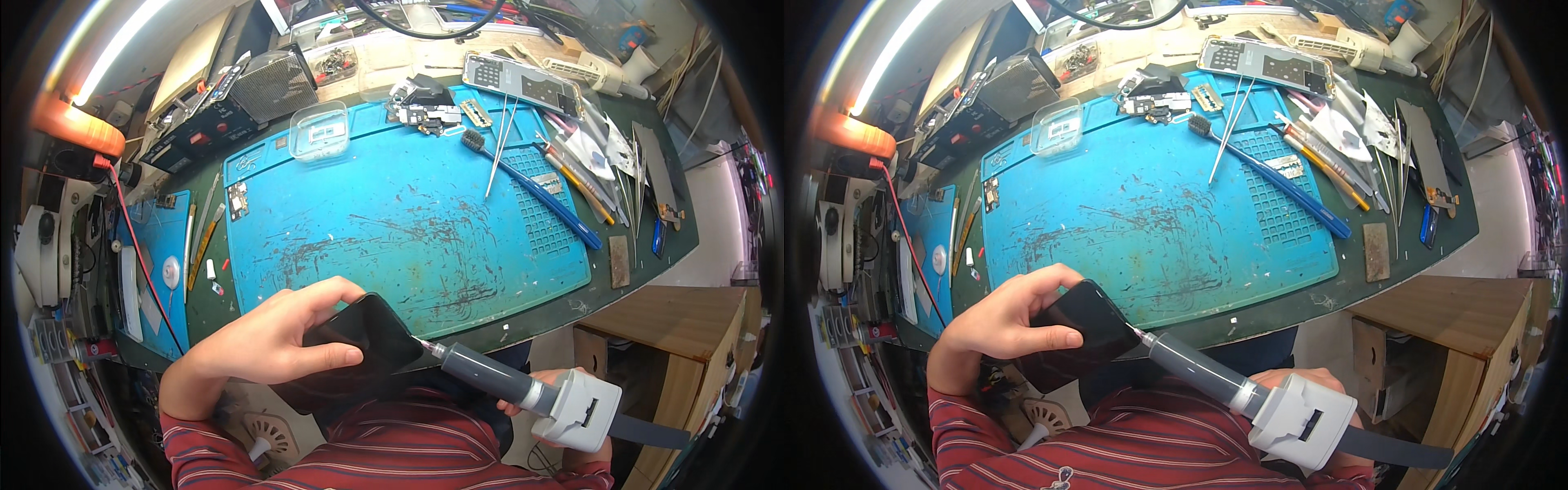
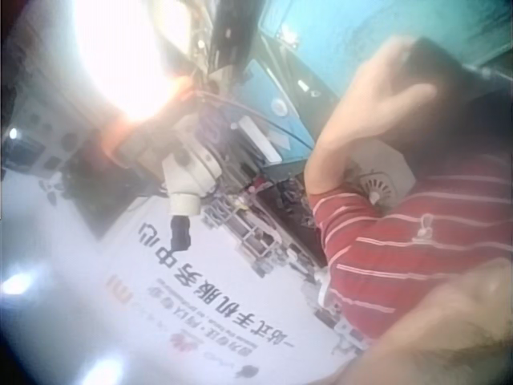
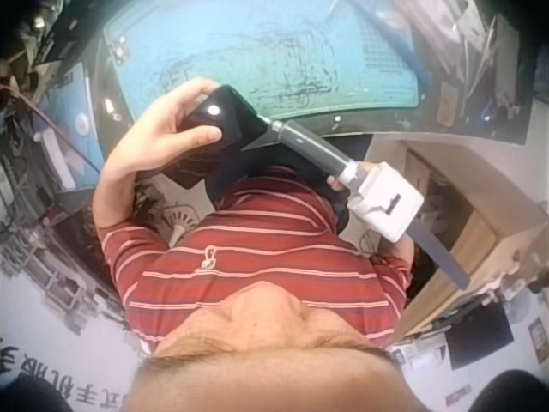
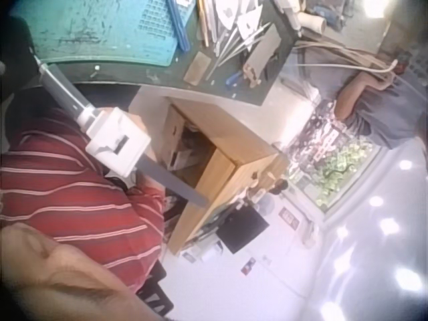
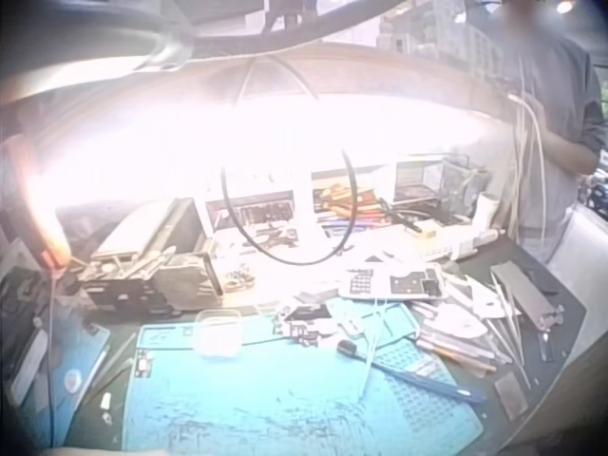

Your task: The person removes a protective film from a black smartphone back cover, applies adhesive along the edges, wipes the surface, and then reattaches internal components to the phone's chassis using a screwdriver. The person works at a cluttered electronics repair bench.

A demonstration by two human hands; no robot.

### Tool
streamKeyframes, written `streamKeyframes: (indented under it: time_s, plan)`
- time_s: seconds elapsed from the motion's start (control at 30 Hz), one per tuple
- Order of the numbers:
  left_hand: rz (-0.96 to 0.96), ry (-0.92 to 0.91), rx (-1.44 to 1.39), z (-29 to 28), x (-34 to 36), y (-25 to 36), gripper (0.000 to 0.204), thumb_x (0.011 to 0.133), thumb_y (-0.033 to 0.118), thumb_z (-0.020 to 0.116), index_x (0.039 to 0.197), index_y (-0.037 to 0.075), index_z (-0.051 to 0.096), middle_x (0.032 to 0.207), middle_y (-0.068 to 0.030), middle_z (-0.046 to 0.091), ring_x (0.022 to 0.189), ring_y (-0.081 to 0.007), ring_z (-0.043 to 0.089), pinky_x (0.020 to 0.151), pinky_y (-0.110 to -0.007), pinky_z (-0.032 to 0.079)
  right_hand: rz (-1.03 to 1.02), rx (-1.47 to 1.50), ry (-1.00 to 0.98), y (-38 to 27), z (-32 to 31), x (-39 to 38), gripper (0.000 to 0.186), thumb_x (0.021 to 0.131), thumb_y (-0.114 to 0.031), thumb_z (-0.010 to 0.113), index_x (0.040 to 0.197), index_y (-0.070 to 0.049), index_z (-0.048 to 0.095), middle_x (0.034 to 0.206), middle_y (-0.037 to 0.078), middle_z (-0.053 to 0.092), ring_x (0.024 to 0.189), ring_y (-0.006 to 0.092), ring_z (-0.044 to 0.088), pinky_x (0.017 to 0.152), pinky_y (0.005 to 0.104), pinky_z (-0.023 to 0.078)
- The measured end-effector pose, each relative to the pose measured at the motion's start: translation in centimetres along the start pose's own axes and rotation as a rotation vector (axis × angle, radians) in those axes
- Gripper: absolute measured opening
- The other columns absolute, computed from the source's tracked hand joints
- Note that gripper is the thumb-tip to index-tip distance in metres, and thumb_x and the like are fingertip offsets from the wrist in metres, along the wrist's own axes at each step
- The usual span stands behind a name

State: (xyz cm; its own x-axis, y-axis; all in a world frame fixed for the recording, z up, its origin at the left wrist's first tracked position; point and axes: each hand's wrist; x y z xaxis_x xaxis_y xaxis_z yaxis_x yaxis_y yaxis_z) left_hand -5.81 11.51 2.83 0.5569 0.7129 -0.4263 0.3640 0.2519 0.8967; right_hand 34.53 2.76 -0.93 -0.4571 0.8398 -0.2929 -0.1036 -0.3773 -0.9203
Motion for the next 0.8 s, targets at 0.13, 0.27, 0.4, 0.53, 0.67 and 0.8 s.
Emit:
streamKeyframes:
  time_s: [0.13,0.27,0.4,0.53,0.67,0.8]
  plan:
    - [-0.059,-0.007,-0.017,0.0,0.0,0.4,0.047,0.095,0.016,0.079,0.132,0.002,0.054,0.089,-0.0052,0.056,0.082,-0.0112,0.049,0.072,-0.030,0.042,-0.004,-0.037,-0.031,0.6,-0.6,-0.2,0.039,0.075,-0.013,0.090,0.106,0.004,0.071,0.098,0.020,0.077,0.099,0.0348,0.078,0.088,0.0452,0.064]
    - [-0.199,-0.035,-0.090,0.0,0.0,2.0,0.048,0.095,0.003,0.078,0.135,-0.002,0.053,0.121,-0.0081,0.067,0.112,-0.0115,0.064,0.096,-0.029,0.054,-0.030,-0.025,-0.068,1.0,-1.0,-0.1,0.040,0.074,-0.012,0.090,0.106,0.004,0.072,0.099,0.020,0.077,0.099,0.0349,0.078,0.087,0.0452,0.064]
    - [-0.027,-0.004,-0.017,0.1,-0.1,0.3,0.047,0.095,0.018,0.079,0.132,0.003,0.054,0.082,-0.0047,0.057,0.076,-0.0104,0.050,0.068,-0.031,0.043,0.010,-0.022,-0.055,0.7,-0.8,-0.1,0.042,0.073,-0.011,0.091,0.107,0.003,0.072,0.099,0.021,0.077,0.100,0.0354,0.078,0.088,0.0456,0.064]
    - [-0.064,-0.007,-0.050,0.2,-0.1,0.6,0.047,0.095,0.014,0.079,0.133,0.002,0.054,0.092,-0.0060,0.062,0.085,-0.0105,0.055,0.076,-0.030,0.048,-0.012,-0.013,-0.040,0.7,-0.6,-0.1,0.045,0.072,-0.009,0.091,0.110,0.005,0.071,0.101,0.022,0.077,0.100,0.0357,0.077,0.088,0.0457,0.064]
    - [-0.203,-0.035,-0.102,0.1,0.0,2.2,0.048,0.095,0.002,0.077,0.136,-0.003,0.053,0.123,-0.0087,0.067,0.114,-0.0122,0.064,0.098,-0.029,0.054,0.010,0.020,-0.035,0.7,-0.6,-0.3,0.045,0.073,-0.008,0.091,0.111,0.006,0.071,0.102,0.022,0.077,0.100,0.0359,0.077,0.088,0.0454,0.064]
    - [-0.205,-0.028,-0.114,0.1,-0.1,2.1,0.048,0.095,0.002,0.078,0.136,-0.003,0.053,0.123,-0.0086,0.067,0.114,-0.0122,0.064,0.097,-0.029,0.054,0.100,0.041,-0.019,0.6,-0.5,-0.3,0.049,0.076,-0.010,0.089,0.118,0.006,0.071,0.104,0.024,0.077,0.099,0.0363,0.077,0.087,0.0447,0.064]
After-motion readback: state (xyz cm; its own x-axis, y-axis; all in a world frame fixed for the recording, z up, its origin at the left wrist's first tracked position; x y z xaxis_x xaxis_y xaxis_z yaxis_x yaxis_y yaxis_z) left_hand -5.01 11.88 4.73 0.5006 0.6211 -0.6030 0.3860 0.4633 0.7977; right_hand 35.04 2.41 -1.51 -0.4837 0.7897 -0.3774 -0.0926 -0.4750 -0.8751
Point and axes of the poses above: each hand's wrist, its own x-axis towards the middle knuckle, its own z-axis out of the palm, y = z × x
